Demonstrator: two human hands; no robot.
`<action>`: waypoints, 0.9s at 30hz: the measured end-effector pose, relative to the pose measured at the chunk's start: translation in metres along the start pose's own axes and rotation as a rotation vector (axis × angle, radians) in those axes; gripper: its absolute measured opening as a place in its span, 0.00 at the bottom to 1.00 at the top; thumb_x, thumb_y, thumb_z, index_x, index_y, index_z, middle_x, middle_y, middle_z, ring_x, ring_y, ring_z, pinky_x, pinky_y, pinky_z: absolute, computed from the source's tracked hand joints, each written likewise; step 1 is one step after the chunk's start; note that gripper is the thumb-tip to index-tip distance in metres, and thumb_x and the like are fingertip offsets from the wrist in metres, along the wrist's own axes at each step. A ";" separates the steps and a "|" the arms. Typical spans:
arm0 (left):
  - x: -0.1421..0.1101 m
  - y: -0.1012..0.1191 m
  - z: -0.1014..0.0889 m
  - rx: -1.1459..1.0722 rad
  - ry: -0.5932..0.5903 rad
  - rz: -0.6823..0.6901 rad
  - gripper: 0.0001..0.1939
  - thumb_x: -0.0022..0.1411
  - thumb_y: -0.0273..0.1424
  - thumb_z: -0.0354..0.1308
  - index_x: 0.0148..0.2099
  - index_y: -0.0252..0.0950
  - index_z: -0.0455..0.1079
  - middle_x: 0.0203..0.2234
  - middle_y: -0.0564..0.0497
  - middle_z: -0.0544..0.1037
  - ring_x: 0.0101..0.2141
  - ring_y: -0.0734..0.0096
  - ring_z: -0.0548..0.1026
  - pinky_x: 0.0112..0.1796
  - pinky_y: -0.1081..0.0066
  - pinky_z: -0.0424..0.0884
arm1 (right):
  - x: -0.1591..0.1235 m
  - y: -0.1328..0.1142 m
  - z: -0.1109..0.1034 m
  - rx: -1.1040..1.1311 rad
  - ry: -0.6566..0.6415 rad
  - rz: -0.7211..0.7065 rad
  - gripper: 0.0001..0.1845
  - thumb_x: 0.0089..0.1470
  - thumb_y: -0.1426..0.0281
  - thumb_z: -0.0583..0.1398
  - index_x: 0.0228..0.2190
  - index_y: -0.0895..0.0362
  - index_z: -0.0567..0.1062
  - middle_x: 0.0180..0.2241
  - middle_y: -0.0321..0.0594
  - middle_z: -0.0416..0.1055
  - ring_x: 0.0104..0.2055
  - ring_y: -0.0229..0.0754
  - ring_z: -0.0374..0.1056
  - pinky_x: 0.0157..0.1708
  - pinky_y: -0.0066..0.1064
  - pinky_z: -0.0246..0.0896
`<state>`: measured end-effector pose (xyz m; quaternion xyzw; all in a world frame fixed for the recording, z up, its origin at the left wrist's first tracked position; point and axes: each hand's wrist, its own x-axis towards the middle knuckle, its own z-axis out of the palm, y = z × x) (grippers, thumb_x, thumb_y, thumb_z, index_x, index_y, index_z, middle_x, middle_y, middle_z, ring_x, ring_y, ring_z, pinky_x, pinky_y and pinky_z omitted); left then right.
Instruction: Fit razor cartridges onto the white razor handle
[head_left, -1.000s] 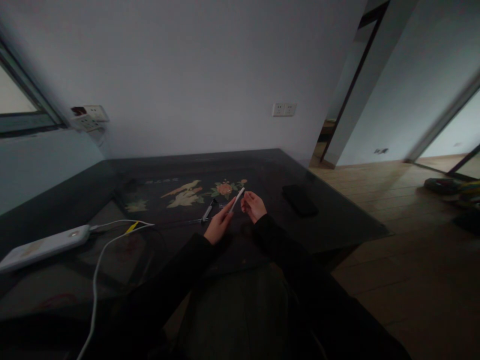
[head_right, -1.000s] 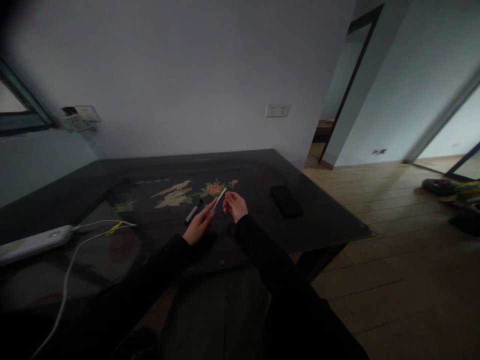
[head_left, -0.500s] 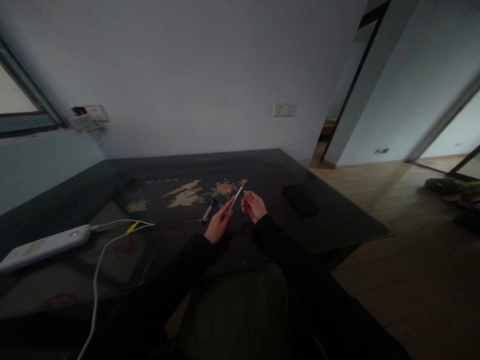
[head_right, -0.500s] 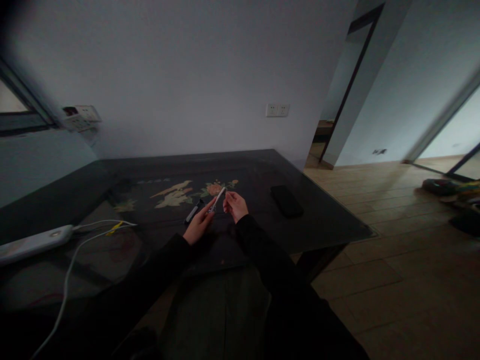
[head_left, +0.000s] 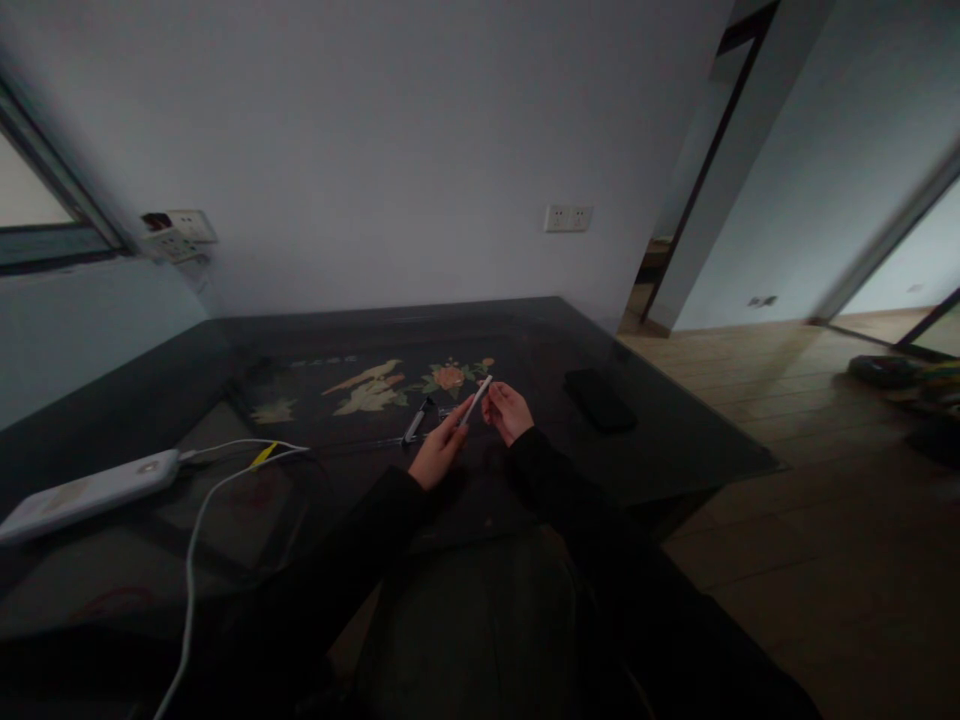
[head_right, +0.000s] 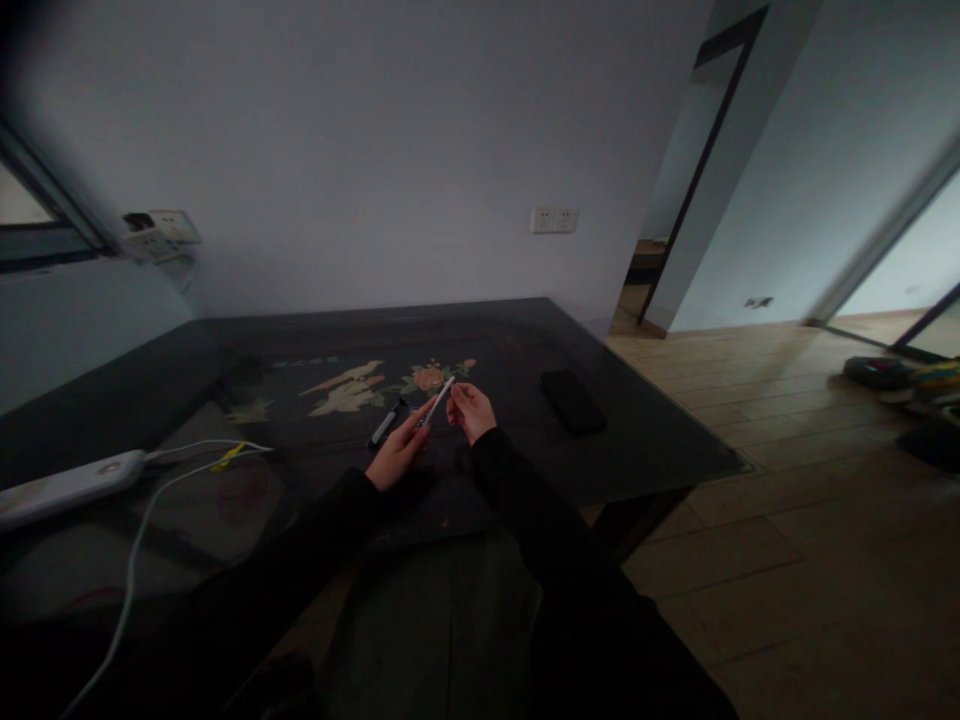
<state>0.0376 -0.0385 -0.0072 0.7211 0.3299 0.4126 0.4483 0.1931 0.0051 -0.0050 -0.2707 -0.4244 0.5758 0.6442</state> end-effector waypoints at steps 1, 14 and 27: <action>0.000 0.000 0.000 0.001 0.001 -0.012 0.36 0.64 0.46 0.47 0.68 0.33 0.46 0.16 0.61 0.53 0.15 0.81 0.51 0.16 0.79 0.49 | 0.000 0.000 0.000 -0.003 0.005 0.003 0.23 0.40 0.54 0.67 0.31 0.58 0.70 0.16 0.29 0.66 0.15 0.30 0.58 0.14 0.23 0.52; 0.005 -0.008 -0.013 0.628 0.213 0.047 0.19 0.66 0.31 0.45 0.57 0.32 0.63 0.30 0.48 0.76 0.29 0.70 0.73 0.34 0.71 0.68 | 0.009 -0.002 -0.007 -0.004 0.141 -0.045 0.25 0.40 0.50 0.65 0.32 0.57 0.70 0.14 0.27 0.64 0.12 0.29 0.55 0.11 0.22 0.47; -0.001 -0.008 -0.003 0.907 0.040 0.111 0.11 0.65 0.30 0.47 0.42 0.35 0.69 0.37 0.44 0.73 0.38 0.63 0.74 0.41 0.65 0.70 | 0.007 -0.011 -0.007 0.010 0.143 -0.066 0.25 0.40 0.49 0.65 0.32 0.57 0.70 0.14 0.27 0.63 0.13 0.29 0.54 0.12 0.22 0.45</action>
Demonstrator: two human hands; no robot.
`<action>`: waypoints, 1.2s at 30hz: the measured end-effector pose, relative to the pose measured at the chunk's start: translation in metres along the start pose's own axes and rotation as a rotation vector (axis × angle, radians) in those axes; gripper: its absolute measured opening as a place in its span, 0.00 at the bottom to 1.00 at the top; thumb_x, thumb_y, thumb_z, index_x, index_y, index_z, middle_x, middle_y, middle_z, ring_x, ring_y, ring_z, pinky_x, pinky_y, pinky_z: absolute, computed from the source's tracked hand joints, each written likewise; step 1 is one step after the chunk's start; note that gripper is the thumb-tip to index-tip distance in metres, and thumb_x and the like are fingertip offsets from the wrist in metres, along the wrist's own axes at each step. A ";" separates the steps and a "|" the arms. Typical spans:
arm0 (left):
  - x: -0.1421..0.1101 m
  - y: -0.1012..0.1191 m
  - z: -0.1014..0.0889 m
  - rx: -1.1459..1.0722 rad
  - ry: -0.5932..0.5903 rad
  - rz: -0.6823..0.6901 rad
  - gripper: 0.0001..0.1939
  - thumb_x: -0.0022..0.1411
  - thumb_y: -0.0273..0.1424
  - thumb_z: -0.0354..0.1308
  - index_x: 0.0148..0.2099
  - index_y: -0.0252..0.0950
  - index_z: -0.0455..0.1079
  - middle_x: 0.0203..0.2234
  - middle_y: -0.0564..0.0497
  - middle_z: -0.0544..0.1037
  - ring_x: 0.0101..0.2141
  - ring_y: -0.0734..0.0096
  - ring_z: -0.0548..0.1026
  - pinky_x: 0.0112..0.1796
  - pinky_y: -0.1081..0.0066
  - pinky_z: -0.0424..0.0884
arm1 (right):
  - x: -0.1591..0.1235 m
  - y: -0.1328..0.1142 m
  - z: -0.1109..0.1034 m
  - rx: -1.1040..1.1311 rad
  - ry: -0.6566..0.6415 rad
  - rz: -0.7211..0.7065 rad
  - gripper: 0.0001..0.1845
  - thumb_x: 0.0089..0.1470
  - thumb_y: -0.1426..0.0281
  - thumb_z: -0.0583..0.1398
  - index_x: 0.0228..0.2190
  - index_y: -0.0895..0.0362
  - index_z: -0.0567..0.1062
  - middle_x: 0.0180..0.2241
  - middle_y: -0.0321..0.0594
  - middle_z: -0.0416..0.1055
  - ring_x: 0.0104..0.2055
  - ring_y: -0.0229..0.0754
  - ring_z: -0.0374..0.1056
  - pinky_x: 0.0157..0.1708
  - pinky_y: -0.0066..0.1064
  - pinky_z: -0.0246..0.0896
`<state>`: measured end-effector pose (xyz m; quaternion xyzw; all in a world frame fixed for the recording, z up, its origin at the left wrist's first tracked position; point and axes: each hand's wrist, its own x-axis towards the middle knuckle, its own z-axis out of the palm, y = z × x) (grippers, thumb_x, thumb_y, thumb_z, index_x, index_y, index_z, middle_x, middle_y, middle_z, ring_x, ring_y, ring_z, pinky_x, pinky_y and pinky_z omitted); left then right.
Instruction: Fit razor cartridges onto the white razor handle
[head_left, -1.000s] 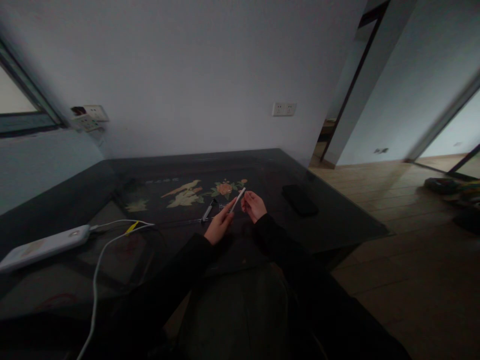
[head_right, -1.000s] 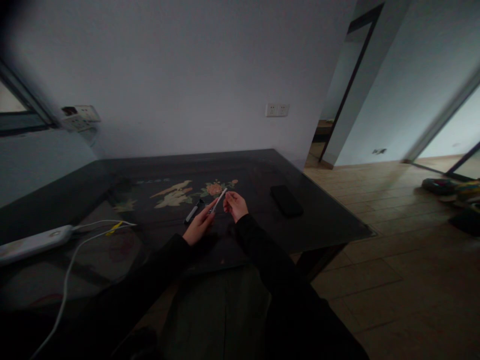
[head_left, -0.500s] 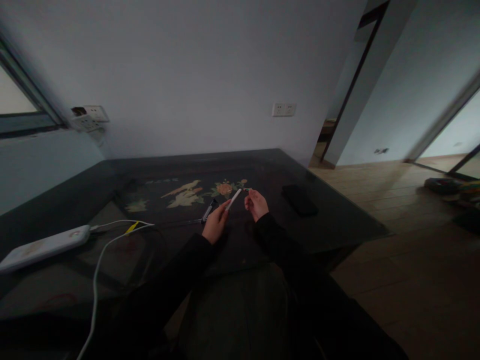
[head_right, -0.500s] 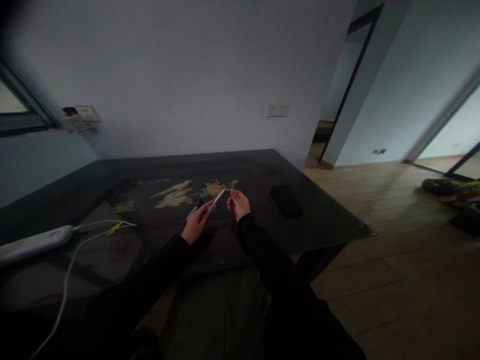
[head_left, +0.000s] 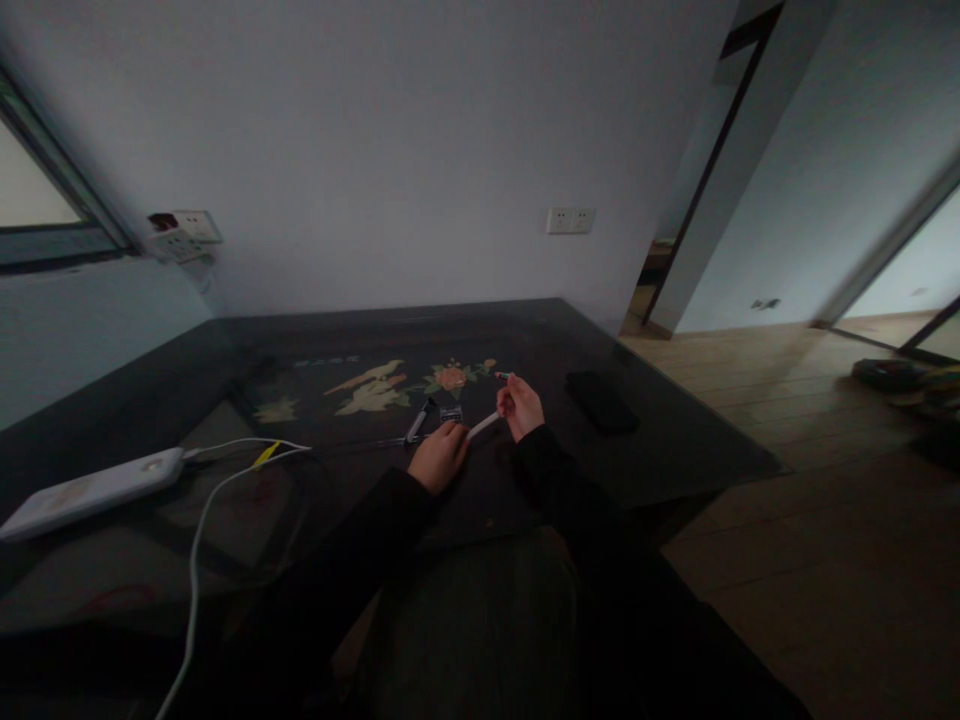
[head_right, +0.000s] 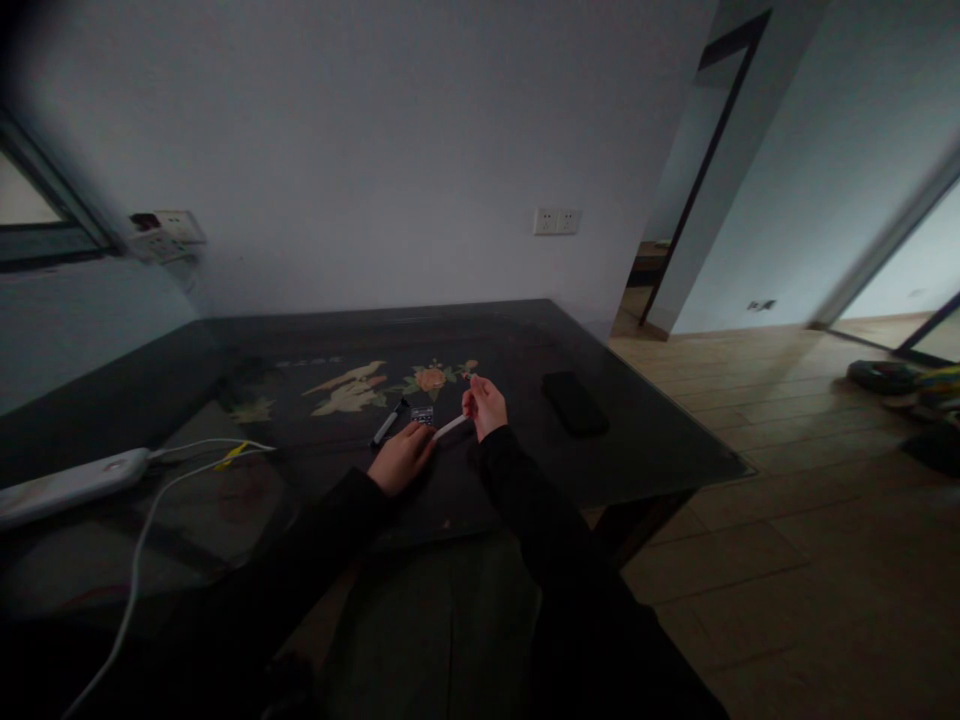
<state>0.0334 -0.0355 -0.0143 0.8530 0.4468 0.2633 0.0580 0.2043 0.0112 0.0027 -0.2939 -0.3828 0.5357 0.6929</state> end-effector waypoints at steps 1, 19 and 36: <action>-0.001 0.002 -0.001 0.021 -0.009 0.006 0.11 0.65 0.30 0.47 0.42 0.35 0.69 0.37 0.44 0.72 0.37 0.64 0.74 0.40 0.66 0.70 | 0.000 0.000 0.000 0.000 -0.013 0.006 0.26 0.40 0.49 0.65 0.31 0.57 0.70 0.14 0.27 0.63 0.13 0.29 0.54 0.12 0.22 0.45; 0.003 -0.004 -0.008 -0.038 0.158 0.082 0.11 0.65 0.30 0.48 0.44 0.35 0.70 0.35 0.46 0.74 0.38 0.66 0.71 0.40 0.68 0.67 | -0.013 -0.005 0.010 0.010 -0.319 0.159 0.24 0.46 0.50 0.62 0.32 0.60 0.74 0.15 0.29 0.62 0.15 0.30 0.54 0.15 0.24 0.47; 0.008 -0.014 -0.014 -0.228 0.533 0.125 0.06 0.57 0.30 0.60 0.39 0.36 0.73 0.34 0.49 0.69 0.38 0.66 0.70 0.41 0.67 0.68 | -0.015 0.014 0.003 -0.138 -0.683 0.364 0.24 0.44 0.50 0.63 0.28 0.60 0.71 0.15 0.29 0.62 0.15 0.30 0.53 0.15 0.24 0.45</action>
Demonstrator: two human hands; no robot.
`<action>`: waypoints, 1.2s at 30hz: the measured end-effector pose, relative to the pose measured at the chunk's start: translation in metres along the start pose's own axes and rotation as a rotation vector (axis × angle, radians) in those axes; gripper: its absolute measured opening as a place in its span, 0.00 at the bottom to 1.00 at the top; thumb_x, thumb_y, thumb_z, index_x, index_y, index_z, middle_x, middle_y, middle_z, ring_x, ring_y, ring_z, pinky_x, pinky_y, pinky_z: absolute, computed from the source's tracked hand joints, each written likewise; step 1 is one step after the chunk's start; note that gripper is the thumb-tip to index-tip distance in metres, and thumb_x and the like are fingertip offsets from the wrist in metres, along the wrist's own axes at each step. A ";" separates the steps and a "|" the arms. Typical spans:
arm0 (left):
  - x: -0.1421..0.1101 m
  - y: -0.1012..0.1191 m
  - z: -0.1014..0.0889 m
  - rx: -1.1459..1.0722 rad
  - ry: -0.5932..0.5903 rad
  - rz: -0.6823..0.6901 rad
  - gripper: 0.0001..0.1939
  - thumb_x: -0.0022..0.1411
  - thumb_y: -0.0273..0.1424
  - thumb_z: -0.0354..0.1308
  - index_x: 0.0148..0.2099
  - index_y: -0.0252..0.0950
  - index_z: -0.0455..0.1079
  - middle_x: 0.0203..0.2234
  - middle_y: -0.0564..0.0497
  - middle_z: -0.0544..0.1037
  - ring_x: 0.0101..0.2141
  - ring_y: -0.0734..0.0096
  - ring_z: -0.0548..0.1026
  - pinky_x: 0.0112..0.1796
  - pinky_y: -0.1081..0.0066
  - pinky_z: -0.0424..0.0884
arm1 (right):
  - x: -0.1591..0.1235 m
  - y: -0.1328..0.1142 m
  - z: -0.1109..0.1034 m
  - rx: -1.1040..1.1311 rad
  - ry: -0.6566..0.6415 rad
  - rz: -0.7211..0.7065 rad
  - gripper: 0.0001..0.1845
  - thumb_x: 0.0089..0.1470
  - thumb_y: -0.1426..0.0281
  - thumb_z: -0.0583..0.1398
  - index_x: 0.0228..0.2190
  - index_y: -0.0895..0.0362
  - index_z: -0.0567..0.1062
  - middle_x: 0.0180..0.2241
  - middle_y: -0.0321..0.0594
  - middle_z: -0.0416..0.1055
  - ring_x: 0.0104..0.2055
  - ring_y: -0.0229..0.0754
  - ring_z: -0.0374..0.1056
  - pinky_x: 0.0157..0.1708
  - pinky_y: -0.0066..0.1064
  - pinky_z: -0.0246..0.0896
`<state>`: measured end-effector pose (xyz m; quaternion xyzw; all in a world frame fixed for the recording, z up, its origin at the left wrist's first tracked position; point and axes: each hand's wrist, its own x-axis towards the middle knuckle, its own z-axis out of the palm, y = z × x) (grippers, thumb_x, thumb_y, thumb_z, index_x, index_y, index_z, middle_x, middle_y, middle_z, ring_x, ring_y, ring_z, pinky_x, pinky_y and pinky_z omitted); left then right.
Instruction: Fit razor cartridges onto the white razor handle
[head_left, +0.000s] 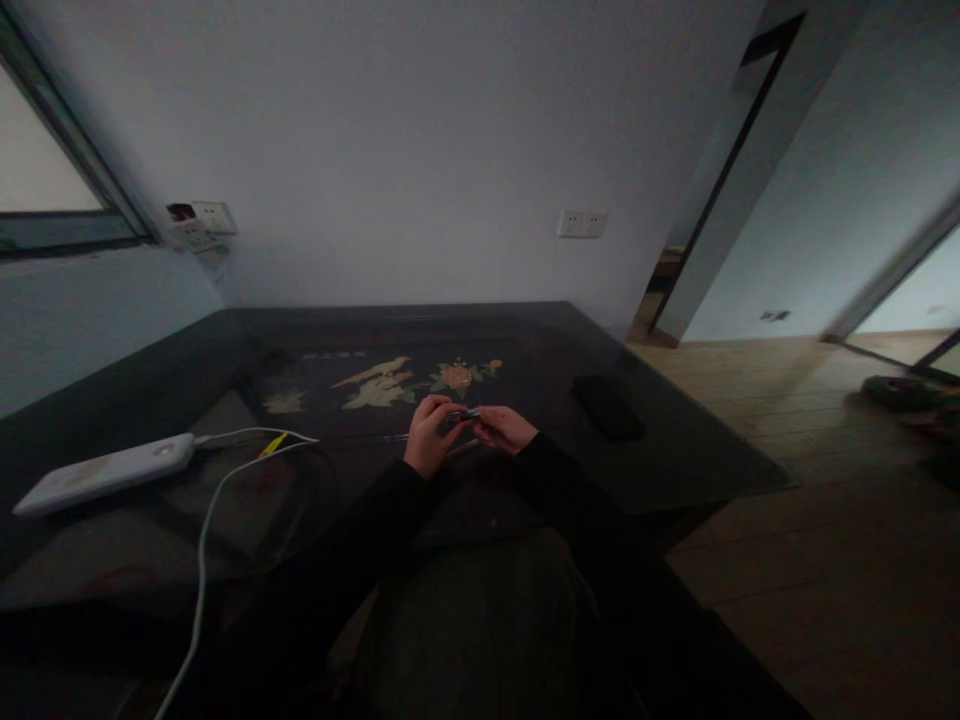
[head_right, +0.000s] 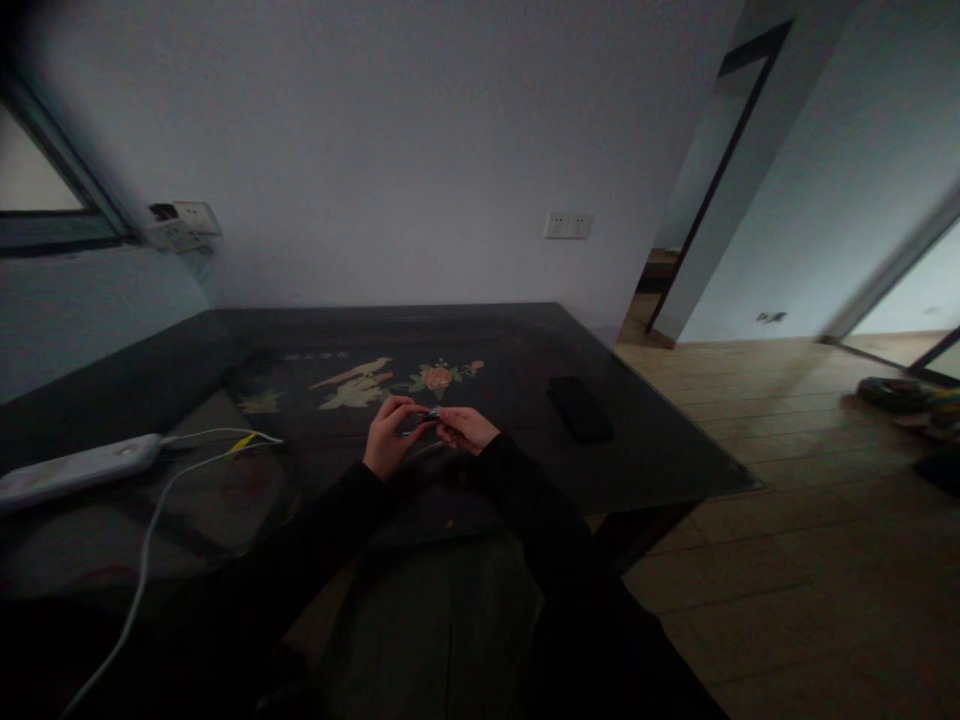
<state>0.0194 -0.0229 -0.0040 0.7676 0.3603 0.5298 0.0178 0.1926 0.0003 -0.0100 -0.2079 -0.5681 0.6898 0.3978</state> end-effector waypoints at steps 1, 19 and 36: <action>0.000 -0.001 0.000 -0.006 0.010 0.009 0.06 0.57 0.30 0.60 0.39 0.36 0.73 0.34 0.49 0.69 0.38 0.66 0.70 0.40 0.67 0.69 | 0.000 0.001 0.000 -0.006 -0.005 0.005 0.25 0.44 0.50 0.63 0.28 0.60 0.71 0.14 0.29 0.62 0.14 0.30 0.53 0.15 0.24 0.45; 0.001 -0.002 0.002 -0.122 0.001 -0.102 0.04 0.55 0.30 0.62 0.34 0.35 0.73 0.27 0.50 0.74 0.29 0.69 0.71 0.34 0.70 0.68 | -0.001 -0.008 0.004 -0.466 0.331 -0.259 0.18 0.38 0.63 0.69 0.34 0.57 0.78 0.26 0.36 0.72 0.29 0.38 0.66 0.33 0.31 0.61; 0.001 0.001 0.003 -0.188 -0.081 -0.311 0.13 0.54 0.35 0.62 0.42 0.35 0.72 0.32 0.48 0.77 0.31 0.69 0.72 0.35 0.69 0.68 | 0.000 -0.003 0.003 -0.637 0.496 -0.356 0.16 0.44 0.59 0.64 0.32 0.58 0.76 0.24 0.37 0.72 0.26 0.38 0.65 0.28 0.28 0.61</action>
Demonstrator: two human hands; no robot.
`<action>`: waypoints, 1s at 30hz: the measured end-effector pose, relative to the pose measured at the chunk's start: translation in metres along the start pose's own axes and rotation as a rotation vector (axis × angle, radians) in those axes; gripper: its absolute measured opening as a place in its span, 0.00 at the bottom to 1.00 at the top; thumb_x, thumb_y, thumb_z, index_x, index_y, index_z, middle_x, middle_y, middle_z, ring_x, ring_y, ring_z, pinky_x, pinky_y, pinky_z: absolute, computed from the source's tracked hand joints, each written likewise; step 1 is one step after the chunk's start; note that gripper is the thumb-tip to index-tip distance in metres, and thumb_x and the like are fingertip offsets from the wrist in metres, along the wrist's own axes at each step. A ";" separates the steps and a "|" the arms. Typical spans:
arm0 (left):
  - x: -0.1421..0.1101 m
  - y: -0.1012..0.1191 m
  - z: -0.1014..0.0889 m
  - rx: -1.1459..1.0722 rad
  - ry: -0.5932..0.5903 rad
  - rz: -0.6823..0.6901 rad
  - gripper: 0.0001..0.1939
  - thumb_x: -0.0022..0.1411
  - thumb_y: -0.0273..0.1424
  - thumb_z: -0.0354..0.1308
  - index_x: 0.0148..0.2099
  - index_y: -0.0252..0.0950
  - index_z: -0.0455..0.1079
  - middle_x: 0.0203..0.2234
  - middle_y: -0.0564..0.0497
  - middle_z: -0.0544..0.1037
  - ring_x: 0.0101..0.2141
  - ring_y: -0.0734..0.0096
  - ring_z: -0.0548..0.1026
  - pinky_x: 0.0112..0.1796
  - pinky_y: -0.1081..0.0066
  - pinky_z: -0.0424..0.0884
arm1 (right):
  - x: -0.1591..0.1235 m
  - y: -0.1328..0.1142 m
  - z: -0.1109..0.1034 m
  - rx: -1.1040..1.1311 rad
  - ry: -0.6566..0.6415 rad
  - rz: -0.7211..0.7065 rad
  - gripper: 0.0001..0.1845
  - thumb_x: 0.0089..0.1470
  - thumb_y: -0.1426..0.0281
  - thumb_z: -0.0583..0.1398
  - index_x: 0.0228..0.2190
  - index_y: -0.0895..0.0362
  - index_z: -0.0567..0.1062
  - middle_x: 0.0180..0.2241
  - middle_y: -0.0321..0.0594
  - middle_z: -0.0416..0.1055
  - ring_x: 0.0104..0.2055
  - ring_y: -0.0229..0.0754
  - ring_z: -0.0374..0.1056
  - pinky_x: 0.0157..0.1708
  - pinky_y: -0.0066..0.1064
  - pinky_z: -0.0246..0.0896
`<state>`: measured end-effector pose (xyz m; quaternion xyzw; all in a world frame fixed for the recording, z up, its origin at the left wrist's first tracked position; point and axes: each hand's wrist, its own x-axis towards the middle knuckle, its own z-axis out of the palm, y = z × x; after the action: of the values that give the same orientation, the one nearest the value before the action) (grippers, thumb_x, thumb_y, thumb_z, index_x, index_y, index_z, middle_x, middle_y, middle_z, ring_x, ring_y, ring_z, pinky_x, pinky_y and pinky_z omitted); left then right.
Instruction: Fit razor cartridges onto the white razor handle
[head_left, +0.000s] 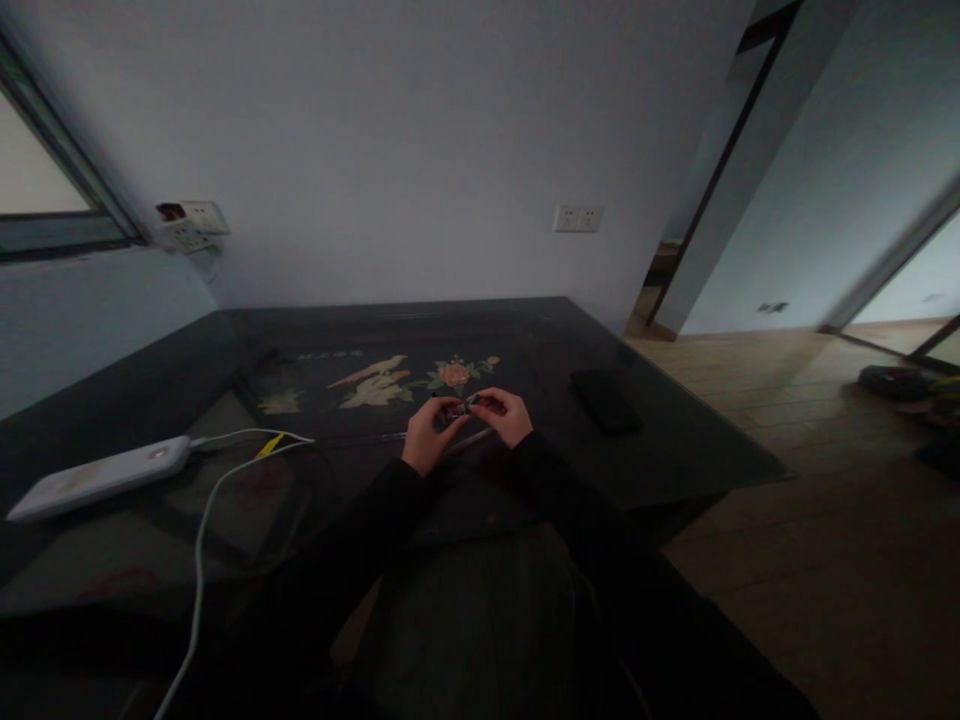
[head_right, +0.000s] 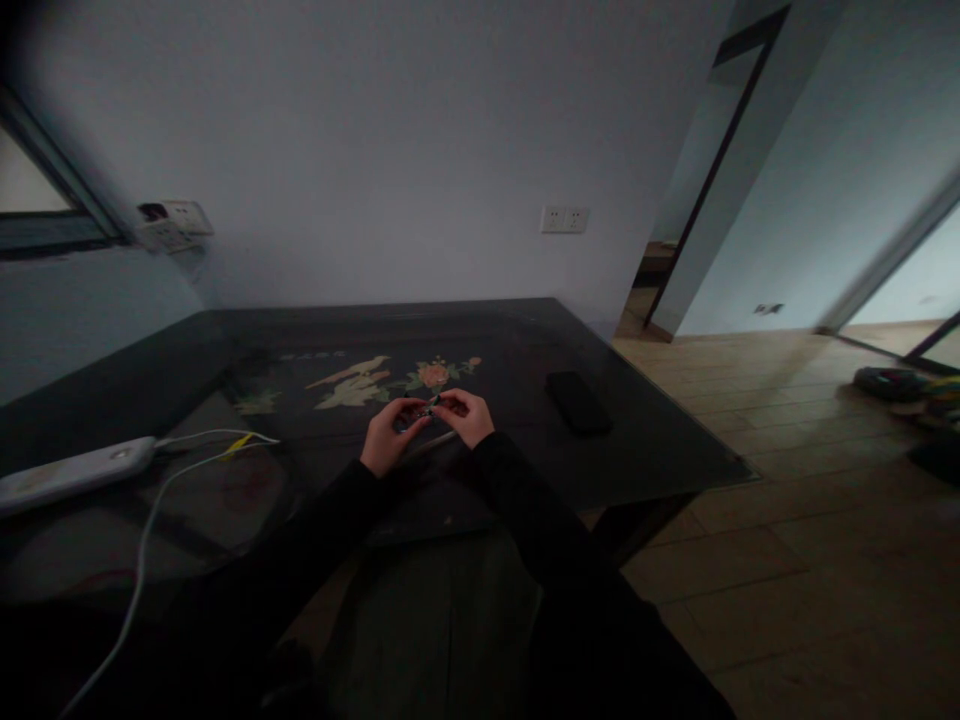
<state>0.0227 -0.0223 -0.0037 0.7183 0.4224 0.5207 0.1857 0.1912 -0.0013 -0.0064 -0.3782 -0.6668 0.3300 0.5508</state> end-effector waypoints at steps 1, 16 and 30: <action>0.001 0.002 0.000 -0.039 -0.008 -0.047 0.14 0.55 0.36 0.60 0.43 0.35 0.72 0.34 0.47 0.77 0.33 0.68 0.72 0.36 0.69 0.68 | 0.000 0.000 -0.001 -0.037 0.017 -0.017 0.16 0.45 0.60 0.64 0.32 0.58 0.76 0.24 0.37 0.71 0.25 0.37 0.64 0.26 0.28 0.60; 0.003 0.007 -0.003 -0.374 -0.239 -0.422 0.28 0.50 0.52 0.58 0.39 0.30 0.74 0.30 0.45 0.78 0.23 0.70 0.73 0.19 0.75 0.66 | -0.011 -0.013 -0.003 -0.584 -0.175 -0.306 0.11 0.55 0.71 0.57 0.39 0.57 0.75 0.34 0.43 0.73 0.34 0.41 0.67 0.38 0.30 0.59; 0.004 0.009 -0.005 -0.419 -0.289 -0.519 0.24 0.46 0.49 0.63 0.34 0.31 0.75 0.28 0.47 0.77 0.22 0.74 0.70 0.19 0.76 0.63 | -0.012 -0.010 -0.003 -0.629 -0.201 -0.328 0.11 0.56 0.72 0.56 0.40 0.59 0.76 0.38 0.47 0.75 0.41 0.44 0.70 0.43 0.32 0.61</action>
<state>0.0222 -0.0254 0.0070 0.5997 0.4442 0.4247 0.5125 0.1936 -0.0168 -0.0028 -0.3825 -0.8383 0.0518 0.3851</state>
